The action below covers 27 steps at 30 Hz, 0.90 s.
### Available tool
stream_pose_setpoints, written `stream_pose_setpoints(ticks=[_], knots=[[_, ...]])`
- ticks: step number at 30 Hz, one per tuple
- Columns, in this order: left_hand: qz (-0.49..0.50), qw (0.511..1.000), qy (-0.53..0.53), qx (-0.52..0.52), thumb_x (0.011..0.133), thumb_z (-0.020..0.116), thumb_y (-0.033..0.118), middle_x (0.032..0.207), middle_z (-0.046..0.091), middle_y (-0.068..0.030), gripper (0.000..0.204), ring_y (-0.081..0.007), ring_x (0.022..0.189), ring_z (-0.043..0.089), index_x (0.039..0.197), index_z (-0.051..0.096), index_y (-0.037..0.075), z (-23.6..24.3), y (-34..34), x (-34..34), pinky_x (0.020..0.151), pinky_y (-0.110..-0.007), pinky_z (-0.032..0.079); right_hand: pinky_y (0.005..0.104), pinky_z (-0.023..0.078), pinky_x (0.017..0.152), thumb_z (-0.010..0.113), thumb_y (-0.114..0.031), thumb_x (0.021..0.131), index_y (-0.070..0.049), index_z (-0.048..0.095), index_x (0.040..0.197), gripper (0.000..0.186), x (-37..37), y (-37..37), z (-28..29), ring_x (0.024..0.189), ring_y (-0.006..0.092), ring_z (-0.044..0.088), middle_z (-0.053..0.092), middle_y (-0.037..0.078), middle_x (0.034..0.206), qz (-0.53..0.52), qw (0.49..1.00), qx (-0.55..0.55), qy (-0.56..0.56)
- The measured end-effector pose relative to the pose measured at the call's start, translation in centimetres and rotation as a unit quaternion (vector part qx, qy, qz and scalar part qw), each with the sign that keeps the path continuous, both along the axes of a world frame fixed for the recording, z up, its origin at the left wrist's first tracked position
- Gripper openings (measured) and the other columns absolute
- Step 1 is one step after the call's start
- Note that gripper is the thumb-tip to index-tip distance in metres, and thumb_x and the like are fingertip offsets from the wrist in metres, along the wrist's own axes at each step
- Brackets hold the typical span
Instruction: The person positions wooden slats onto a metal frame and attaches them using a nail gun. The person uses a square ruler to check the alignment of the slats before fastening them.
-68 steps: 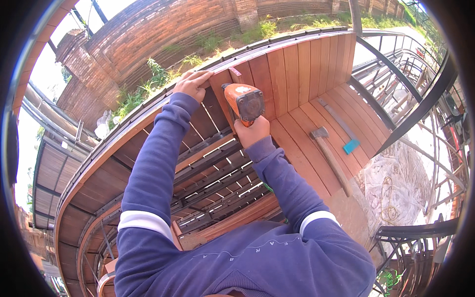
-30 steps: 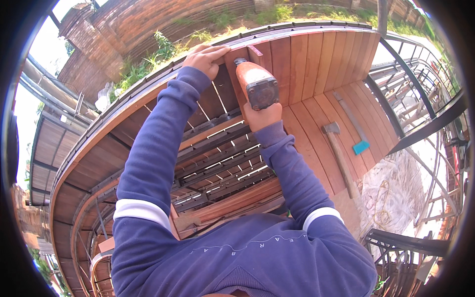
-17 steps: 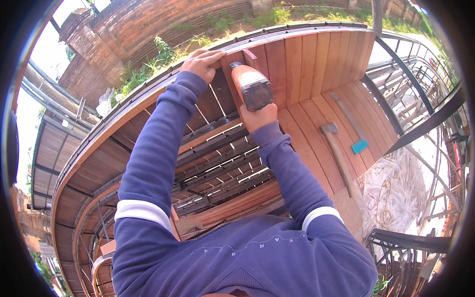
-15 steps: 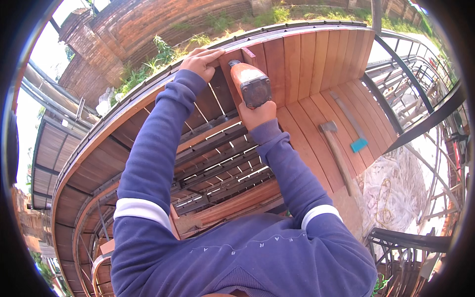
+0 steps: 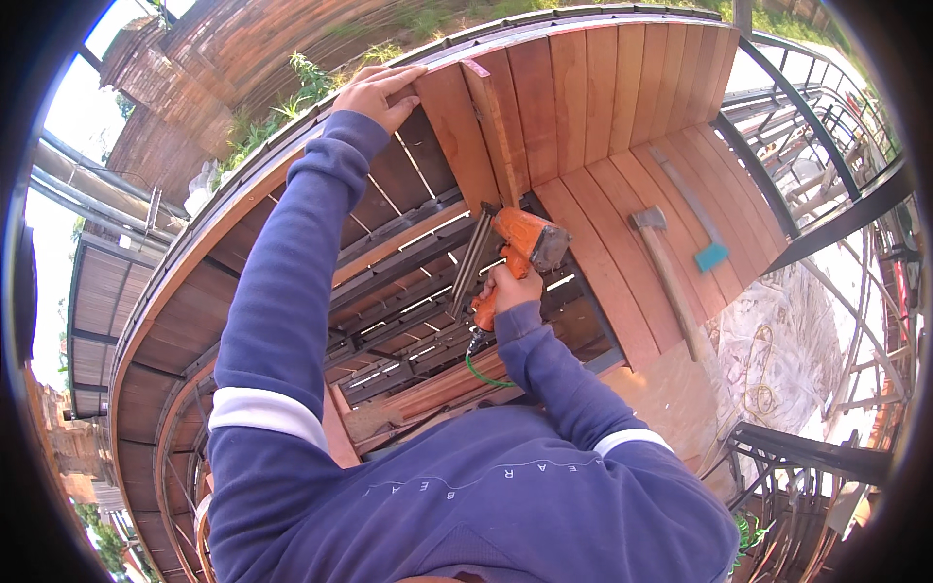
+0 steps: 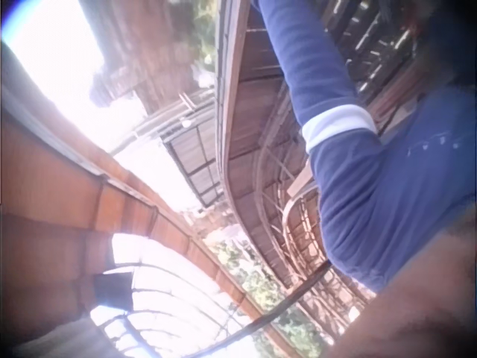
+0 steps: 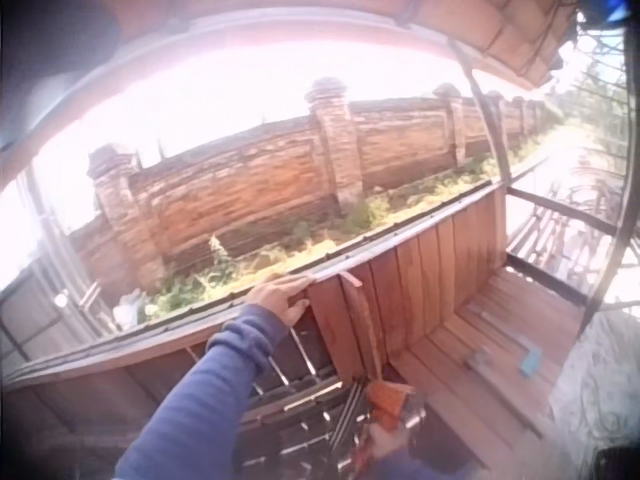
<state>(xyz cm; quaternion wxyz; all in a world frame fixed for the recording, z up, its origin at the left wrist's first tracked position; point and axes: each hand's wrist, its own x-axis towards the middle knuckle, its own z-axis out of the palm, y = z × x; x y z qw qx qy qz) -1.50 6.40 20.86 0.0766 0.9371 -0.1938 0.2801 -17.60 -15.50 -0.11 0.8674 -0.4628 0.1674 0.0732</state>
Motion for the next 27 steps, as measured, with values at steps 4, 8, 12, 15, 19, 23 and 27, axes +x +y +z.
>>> stream_pose_setpoints(ticks=[4, 8, 12, 15, 19, 23, 27], knots=[[-0.005, 1.0, 0.007, -0.022, 0.087, 0.068, 0.019, 0.124, 0.067, -0.0003, 0.043, -0.0217, 0.116, 0.058, 0.129, 0.064, 0.027, -0.1, -0.1, 0.1, 0.1, -0.033, 0.048, 0.0366, 0.047, 0.045, 0.057, -0.005, 0.08, -0.001, 0.051, 0.099, 0.02, 1.0, 1.3, -1.9, 0.05, 0.0197, 0.053, 0.052, 0.007, 0.065, -0.029, 0.996, 0.07, 0.052], [-0.004, 1.0, 0.004, -0.019, 0.088, 0.066, 0.016, 0.122, 0.068, -0.0009, 0.042, -0.0217, 0.115, 0.059, 0.128, 0.065, 0.027, -0.3, 0.1, 0.5, 0.099, -0.033, 0.049, 0.0405, 0.049, 0.046, 0.055, -0.004, 0.082, -0.004, 0.048, 0.1, 0.02, 1.7, 2.2, -2.9, 0.051, 0.0214, 0.053, 0.051, 0.007, 0.065, -0.03, 0.993, 0.092, 0.066], [-0.028, 0.999, -0.029, -0.021, 0.086, 0.065, 0.017, 0.115, 0.07, -0.0009, 0.039, -0.023, 0.11, 0.061, 0.124, 0.067, 0.026, -0.4, 0.2, 0.6, 0.098, -0.034, 0.049, 0.0405, 0.048, 0.047, 0.055, -0.003, 0.082, -0.004, 0.047, 0.101, 0.02, 1.9, 2.9, -3.8, 0.052, 0.0211, 0.053, 0.051, 0.007, 0.066, -0.036, 0.989, 0.122, 0.075], [-0.027, 0.999, -0.033, -0.02, 0.087, 0.064, 0.017, 0.115, 0.07, -0.0008, 0.037, -0.023, 0.109, 0.062, 0.123, 0.068, 0.024, -0.3, 0.3, 0.3, 0.098, -0.035, 0.049, 0.0404, 0.048, 0.047, 0.055, -0.003, 0.083, -0.004, 0.047, 0.101, 0.02, 1.8, 3.5, -4.4, 0.052, 0.0208, 0.053, 0.051, 0.007, 0.067, -0.045, 0.987, 0.13, 0.077], [-0.018, 1.0, -0.001, -0.014, 0.088, 0.065, 0.014, 0.118, 0.069, -0.0038, 0.042, -0.0237, 0.117, 0.058, 0.128, 0.065, 0.027, 0.1, -0.2, 0.1, 0.102, -0.035, 0.047, 0.0419, 0.048, 0.047, 0.055, -0.001, 0.083, -0.005, 0.046, 0.103, 0.022, 2.2, 3.3, -6.2, 0.053, 0.0206, 0.052, 0.05, 0.007, 0.066, -0.043, 0.991, 0.124, 0.033], [-0.016, 1.0, -0.002, -0.015, 0.088, 0.064, 0.014, 0.119, 0.069, -0.0049, 0.042, -0.0245, 0.118, 0.058, 0.128, 0.065, 0.027, 0.1, -0.1, 0.1, 0.102, -0.036, 0.047, 0.0441, 0.048, 0.046, 0.054, -0.001, 0.083, -0.008, 0.047, 0.11, 0.029, 1.7, 3.6, -4.8, 0.052, 0.0205, 0.051, 0.048, 0.006, 0.065, -0.043, 0.987, 0.134, 0.078], [-0.015, 1.0, 0.004, -0.027, 0.087, 0.064, 0.014, 0.12, 0.069, -0.0049, 0.043, -0.0247, 0.119, 0.057, 0.128, 0.065, 0.027, 0.0, -0.1, -0.2, 0.103, -0.036, 0.046, 0.0461, 0.049, 0.046, 0.052, -0.001, 0.083, -0.01, 0.047, 0.114, 0.033, 1.7, 4.0, -5.1, 0.052, 0.0207, 0.05, 0.047, 0.006, 0.065, -0.044, 0.986, 0.132, 0.086]])
